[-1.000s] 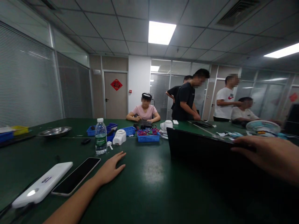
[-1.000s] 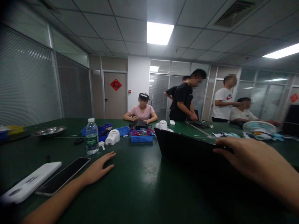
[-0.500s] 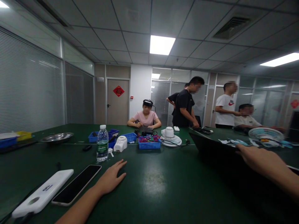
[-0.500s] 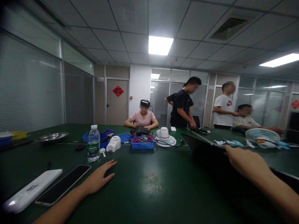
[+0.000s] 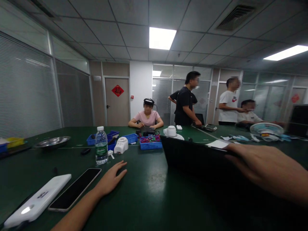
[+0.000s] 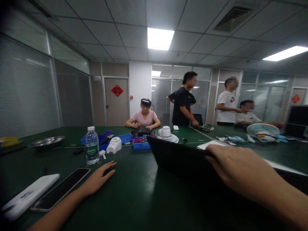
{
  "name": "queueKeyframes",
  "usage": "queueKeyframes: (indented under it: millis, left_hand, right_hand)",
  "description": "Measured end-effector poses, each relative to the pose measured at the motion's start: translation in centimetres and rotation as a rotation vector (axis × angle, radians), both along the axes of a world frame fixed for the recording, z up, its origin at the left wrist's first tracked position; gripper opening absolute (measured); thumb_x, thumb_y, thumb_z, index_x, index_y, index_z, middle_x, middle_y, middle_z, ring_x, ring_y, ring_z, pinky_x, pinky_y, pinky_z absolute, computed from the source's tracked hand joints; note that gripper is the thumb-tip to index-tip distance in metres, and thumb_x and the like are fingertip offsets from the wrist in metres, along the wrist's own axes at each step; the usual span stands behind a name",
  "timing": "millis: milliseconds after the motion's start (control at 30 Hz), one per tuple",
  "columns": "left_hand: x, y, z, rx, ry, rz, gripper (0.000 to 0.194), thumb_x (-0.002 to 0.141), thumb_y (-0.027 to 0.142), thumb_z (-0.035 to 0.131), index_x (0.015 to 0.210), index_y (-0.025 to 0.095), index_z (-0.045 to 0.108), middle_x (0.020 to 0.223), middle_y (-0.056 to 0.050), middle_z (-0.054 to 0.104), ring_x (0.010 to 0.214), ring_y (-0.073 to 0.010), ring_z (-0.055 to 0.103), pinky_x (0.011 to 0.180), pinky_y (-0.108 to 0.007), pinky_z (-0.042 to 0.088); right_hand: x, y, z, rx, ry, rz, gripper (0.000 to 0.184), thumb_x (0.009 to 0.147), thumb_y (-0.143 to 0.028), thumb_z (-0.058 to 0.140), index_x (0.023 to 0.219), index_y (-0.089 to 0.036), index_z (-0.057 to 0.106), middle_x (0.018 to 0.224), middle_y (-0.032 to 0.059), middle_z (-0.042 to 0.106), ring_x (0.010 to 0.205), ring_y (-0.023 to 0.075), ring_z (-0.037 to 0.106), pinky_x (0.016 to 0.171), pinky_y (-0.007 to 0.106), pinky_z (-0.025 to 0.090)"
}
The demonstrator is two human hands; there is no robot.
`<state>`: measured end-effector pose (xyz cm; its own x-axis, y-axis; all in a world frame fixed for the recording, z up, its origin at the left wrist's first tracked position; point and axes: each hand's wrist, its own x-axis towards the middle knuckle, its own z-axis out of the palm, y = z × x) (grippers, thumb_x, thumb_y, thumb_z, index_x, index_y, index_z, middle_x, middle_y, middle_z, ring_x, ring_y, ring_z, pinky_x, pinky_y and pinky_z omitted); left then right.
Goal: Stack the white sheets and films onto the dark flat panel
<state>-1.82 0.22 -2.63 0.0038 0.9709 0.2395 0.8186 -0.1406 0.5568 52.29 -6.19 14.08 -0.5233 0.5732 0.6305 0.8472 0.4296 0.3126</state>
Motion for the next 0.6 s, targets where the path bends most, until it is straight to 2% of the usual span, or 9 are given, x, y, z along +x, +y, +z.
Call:
queueKeyframes:
  millis: [67,133,233,333,400,467,533,600]
  left_hand:
    - [0.2,-0.2,0.5,0.010,-0.035,0.016,0.069,0.090,0.065,0.038,0.138,0.019,0.057,0.153,-0.010,0.049,0.142,-0.0300,0.044,0.118,-0.048,0.032]
    - [0.4,-0.5,1.1,0.023,-0.068,0.030,0.072,0.092,0.066,0.029,0.135,0.018,0.060,0.148,-0.010,0.055,0.139,-0.0291,0.047,0.118,-0.047,0.033]
    - [0.4,-0.8,1.8,0.040,-0.093,0.044,0.076,0.093,0.066,0.019,0.130,0.018,0.065,0.140,-0.008,0.063,0.136,-0.0286,0.051,0.117,-0.046,0.035]
    - [0.5,-1.1,2.1,0.043,-0.077,0.031,0.076,0.093,0.067,0.019,0.129,0.019,0.065,0.143,-0.008,0.060,0.137,-0.0295,0.049,0.117,-0.048,0.034]
    - [0.6,-1.3,2.0,0.028,-0.039,0.002,0.072,0.093,0.067,0.025,0.132,0.021,0.063,0.152,-0.008,0.050,0.141,-0.0304,0.044,0.118,-0.050,0.032]
    - [0.9,-1.4,1.7,-0.005,0.019,-0.047,0.066,0.091,0.068,0.036,0.135,0.026,0.060,0.159,-0.006,0.038,0.145,-0.0315,0.037,0.120,-0.052,0.027]
    - [1.0,-1.5,1.4,-0.043,0.087,-0.109,0.062,0.087,0.068,0.047,0.136,0.032,0.058,0.160,-0.003,0.035,0.148,-0.0308,0.031,0.122,-0.053,0.020]
    - [1.1,-1.5,1.2,-0.075,0.145,-0.154,0.062,0.086,0.068,0.051,0.139,0.036,0.054,0.159,-0.002,0.036,0.150,-0.0286,0.027,0.123,-0.053,0.014]
  right_hand:
    - [-3.2,-2.3,-0.5,-0.051,-0.056,0.131,0.023,0.094,-0.036,0.046,0.103,-0.025,0.064,0.086,0.0046,0.074,0.064,0.0205,0.068,0.055,0.033,0.051]
    - [-5.9,-3.8,-2.0,-0.082,-0.078,0.225,0.017,0.093,-0.026,0.045,0.100,-0.025,0.061,0.080,0.0011,0.071,0.058,0.0172,0.065,0.052,0.030,0.047]
    - [-9.1,-4.8,-5.9,-0.119,-0.116,0.324,0.015,0.091,-0.019,0.046,0.098,-0.024,0.059,0.079,-0.0003,0.071,0.062,0.0166,0.066,0.054,0.028,0.045]
    - [-11.2,-4.0,-9.5,-0.189,-0.173,0.387,0.008,0.090,-0.031,0.056,0.092,-0.024,0.060,0.081,-0.0001,0.072,0.064,0.0186,0.067,0.054,0.028,0.045]
    - [-11.2,-2.0,-10.4,-0.318,-0.170,0.398,0.015,0.091,-0.040,0.057,0.091,-0.026,0.062,0.081,-0.0012,0.072,0.065,0.0186,0.067,0.056,0.029,0.046]
    - [-9.5,1.5,-10.0,-0.431,-0.098,0.345,0.022,0.096,-0.043,0.049,0.096,-0.027,0.064,0.088,0.0000,0.072,0.073,0.0188,0.068,0.066,0.030,0.049]
    - [-6.0,6.3,-9.1,-0.438,0.005,0.203,0.031,0.100,-0.042,0.039,0.105,-0.026,0.066,0.100,0.0049,0.072,0.087,0.0205,0.068,0.079,0.034,0.050]
    - [-1.3,11.2,-8.6,-0.399,0.083,-0.037,0.034,0.098,-0.044,0.041,0.111,-0.025,0.066,0.110,0.0087,0.069,0.099,0.0226,0.065,0.089,0.036,0.048]
